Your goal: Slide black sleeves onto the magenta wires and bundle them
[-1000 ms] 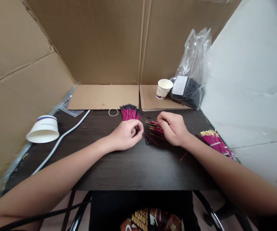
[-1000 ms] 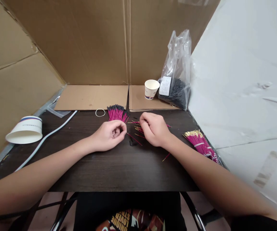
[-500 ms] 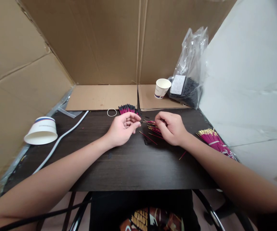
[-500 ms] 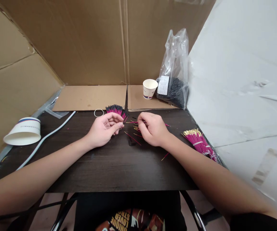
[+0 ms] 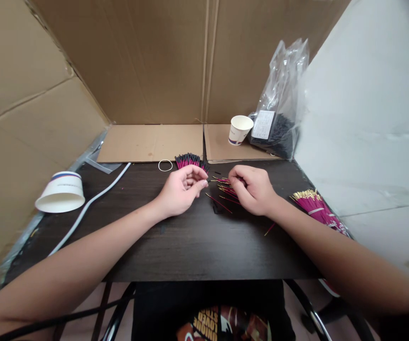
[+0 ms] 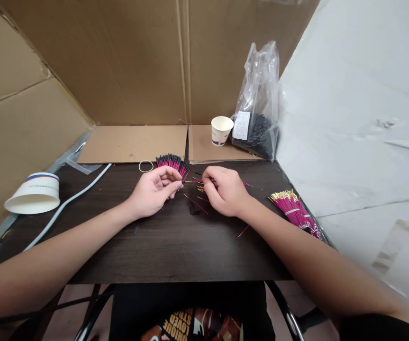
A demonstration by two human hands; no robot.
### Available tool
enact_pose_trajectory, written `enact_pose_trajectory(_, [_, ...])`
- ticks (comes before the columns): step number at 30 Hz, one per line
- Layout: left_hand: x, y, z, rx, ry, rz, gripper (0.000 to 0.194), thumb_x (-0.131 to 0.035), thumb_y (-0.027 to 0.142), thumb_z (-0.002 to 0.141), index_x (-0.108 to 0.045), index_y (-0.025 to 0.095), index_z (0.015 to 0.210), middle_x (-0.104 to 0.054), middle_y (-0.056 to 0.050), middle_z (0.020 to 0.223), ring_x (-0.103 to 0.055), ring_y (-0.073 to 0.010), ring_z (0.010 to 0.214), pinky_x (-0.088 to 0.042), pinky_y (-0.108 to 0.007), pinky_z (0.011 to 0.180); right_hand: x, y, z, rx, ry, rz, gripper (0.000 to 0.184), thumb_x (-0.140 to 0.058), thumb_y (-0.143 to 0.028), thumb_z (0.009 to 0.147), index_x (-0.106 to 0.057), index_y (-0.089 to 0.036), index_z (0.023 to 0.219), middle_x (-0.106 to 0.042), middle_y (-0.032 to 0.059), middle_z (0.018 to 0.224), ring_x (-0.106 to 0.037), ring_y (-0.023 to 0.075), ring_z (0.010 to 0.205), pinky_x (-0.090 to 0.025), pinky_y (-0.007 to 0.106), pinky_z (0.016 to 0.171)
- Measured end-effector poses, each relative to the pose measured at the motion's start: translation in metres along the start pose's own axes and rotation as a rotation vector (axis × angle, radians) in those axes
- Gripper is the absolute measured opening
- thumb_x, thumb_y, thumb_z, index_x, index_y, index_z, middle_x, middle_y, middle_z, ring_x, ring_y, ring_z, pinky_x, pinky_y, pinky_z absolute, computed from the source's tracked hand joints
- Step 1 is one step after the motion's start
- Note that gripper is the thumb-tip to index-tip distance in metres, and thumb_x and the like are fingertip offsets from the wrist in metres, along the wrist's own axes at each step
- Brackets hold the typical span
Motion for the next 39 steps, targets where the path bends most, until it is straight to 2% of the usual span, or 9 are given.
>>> enact_pose_trajectory(12, [-0.002,0.003,-0.002,-0.009,-0.024,0.010,0.018,-0.078,0.024,0.094,-0.066,0.014,0.102,-0.068,-0.005,0.090,-0.060,-0.0079,0.069,-0.053,-0.021,0.059,-0.003,0.003,0.000,-0.021,-0.049,-0.006,0.020,-0.049,-0.019,0.100,-0.059,-0.013,0.083,-0.062,0.0027,0.077,-0.051,0.0085,0.070,-0.037,0.024,0.071])
enact_pose_trajectory(18, [-0.003,0.000,-0.005,-0.046,-0.044,0.093,0.021,-0.079,0.029,0.095,-0.068,0.014,0.104,-0.071,-0.006,0.093,-0.062,-0.0096,0.075,-0.055,-0.023,0.065,-0.007,0.002,-0.001,-0.020,-0.085,-0.008,0.022,-0.049,-0.021,0.102,-0.061,-0.013,0.085,-0.062,0.0036,0.079,-0.052,0.0090,0.071,-0.038,0.023,0.072])
enact_pose_trajectory(25, [-0.007,0.004,-0.007,-0.077,-0.103,0.182,0.018,-0.077,0.029,0.097,-0.069,0.014,0.103,-0.070,-0.003,0.089,-0.058,-0.0078,0.071,-0.051,-0.024,0.067,-0.011,-0.004,-0.002,0.032,-0.112,0.026,0.020,-0.050,-0.018,0.102,-0.060,-0.012,0.086,-0.062,0.0025,0.080,-0.052,0.0079,0.072,-0.039,0.022,0.071])
enact_pose_trajectory(39, [-0.005,0.000,-0.007,-0.077,-0.082,0.182,0.017,-0.078,0.028,0.096,-0.070,0.014,0.102,-0.071,-0.004,0.089,-0.059,-0.0082,0.071,-0.051,-0.024,0.066,-0.016,0.002,-0.003,-0.036,-0.148,0.049,0.018,-0.050,-0.017,0.101,-0.060,-0.013,0.087,-0.063,0.0027,0.080,-0.053,0.0088,0.073,-0.038,0.023,0.074])
Point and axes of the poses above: each hand's wrist, its own z-axis towards the middle knuckle, its own x-axis out of the back of the hand, y = z × x, the point moved 8 cm from there along z, towards the middle knuckle
